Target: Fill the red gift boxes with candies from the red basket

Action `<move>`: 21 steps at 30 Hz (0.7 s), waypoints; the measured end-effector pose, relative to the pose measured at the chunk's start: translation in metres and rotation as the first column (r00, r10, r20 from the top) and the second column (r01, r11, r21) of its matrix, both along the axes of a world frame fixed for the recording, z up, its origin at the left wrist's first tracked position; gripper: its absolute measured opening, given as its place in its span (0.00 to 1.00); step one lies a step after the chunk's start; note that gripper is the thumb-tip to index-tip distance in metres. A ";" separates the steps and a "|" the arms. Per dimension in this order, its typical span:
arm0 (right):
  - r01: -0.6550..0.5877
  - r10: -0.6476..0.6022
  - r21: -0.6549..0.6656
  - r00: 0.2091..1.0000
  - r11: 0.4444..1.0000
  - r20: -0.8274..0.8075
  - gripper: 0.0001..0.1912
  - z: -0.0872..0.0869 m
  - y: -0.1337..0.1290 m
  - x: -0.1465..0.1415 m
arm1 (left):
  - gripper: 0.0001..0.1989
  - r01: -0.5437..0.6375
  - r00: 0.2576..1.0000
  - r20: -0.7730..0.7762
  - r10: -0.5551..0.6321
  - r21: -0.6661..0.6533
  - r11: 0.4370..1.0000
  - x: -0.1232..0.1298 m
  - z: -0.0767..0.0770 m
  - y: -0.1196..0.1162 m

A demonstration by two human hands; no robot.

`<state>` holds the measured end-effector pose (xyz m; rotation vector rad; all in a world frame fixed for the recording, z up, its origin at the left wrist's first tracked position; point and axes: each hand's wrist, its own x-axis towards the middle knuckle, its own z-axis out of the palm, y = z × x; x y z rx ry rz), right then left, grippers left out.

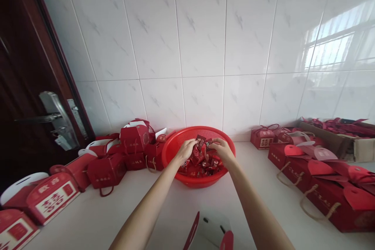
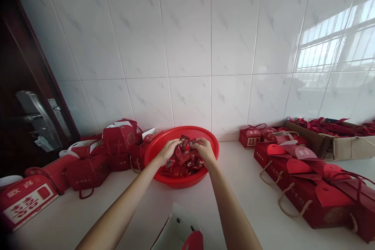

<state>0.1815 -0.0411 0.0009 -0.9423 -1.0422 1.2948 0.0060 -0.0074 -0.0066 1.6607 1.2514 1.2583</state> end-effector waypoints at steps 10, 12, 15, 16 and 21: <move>-0.024 0.023 -0.051 1.000 0.998 -0.014 0.06 0.007 -0.004 0.002 | 0.17 0.108 0.994 -0.027 -0.106 0.059 0.992 0.003 0.004 -0.005; -0.050 0.049 -0.060 0.999 0.997 -0.017 0.05 0.007 -0.003 0.004 | 0.17 0.124 0.992 -0.030 -0.122 0.066 0.990 0.003 0.005 -0.006; -0.094 0.091 -0.084 0.995 0.992 -0.034 0.10 0.006 -0.003 0.006 | 0.17 0.160 0.987 -0.037 -0.158 0.061 0.985 0.005 0.007 -0.009; -0.106 0.103 -0.090 0.994 0.990 -0.039 0.12 0.006 -0.003 0.006 | 0.17 0.183 0.983 -0.041 -0.181 0.057 0.982 0.005 0.008 -0.010; -0.136 0.135 -0.059 0.990 0.989 -0.034 0.12 0.004 -0.002 0.005 | 0.19 0.243 0.970 -0.018 -0.243 0.032 0.969 0.007 0.009 -0.011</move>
